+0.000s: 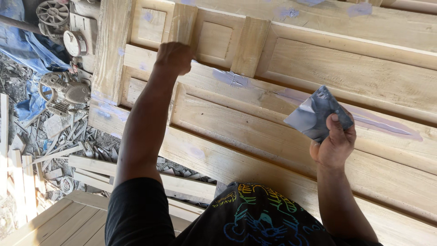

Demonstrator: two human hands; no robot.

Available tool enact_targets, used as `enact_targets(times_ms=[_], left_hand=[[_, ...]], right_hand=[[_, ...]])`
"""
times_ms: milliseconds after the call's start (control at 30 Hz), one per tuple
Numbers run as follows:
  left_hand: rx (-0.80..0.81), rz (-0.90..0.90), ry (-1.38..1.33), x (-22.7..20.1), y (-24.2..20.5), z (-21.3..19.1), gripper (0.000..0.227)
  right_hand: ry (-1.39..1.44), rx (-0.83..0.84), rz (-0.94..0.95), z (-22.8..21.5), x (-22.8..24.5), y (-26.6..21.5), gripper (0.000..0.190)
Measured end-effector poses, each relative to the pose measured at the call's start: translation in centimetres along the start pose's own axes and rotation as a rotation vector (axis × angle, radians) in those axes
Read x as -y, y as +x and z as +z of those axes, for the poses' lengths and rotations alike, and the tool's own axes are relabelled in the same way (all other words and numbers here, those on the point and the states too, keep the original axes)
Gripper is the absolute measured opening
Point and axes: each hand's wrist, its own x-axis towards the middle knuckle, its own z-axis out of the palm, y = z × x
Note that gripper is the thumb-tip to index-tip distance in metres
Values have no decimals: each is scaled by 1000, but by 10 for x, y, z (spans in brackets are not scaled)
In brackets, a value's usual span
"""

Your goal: The person applies a grey filler to the joints and grooves of a wooden door using a putty knife, then smooths and sands the surface with a sanding block. The person works on multiple sections of the door, repeatedly applying filler and sanding.

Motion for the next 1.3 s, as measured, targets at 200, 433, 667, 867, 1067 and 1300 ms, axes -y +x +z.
enact_targets(times_ms=[200,433,667,867,1067,1300], left_hand=[[-727,470,-400,-15,-55,61,51],[-849,362,-338,-50,-62,93,49],[-867,380,-301,-61,-75,116,54],[-884,344,-318,-58,-44,127,50],[-858,338,-361,-60,-62,139,50],[-878,346,-352,-69,-72,145,50]], right_hand=[[24,5,44,14,-5,-4,24],[-59,-29,18,17,-28,7,26],[-50,-19,-5,-4,-20,-5,28],[32,69,-22,6,-36,6,29],[-5,45,5,28,-1,-10,24],[-14,87,5,17,8,-17,19]])
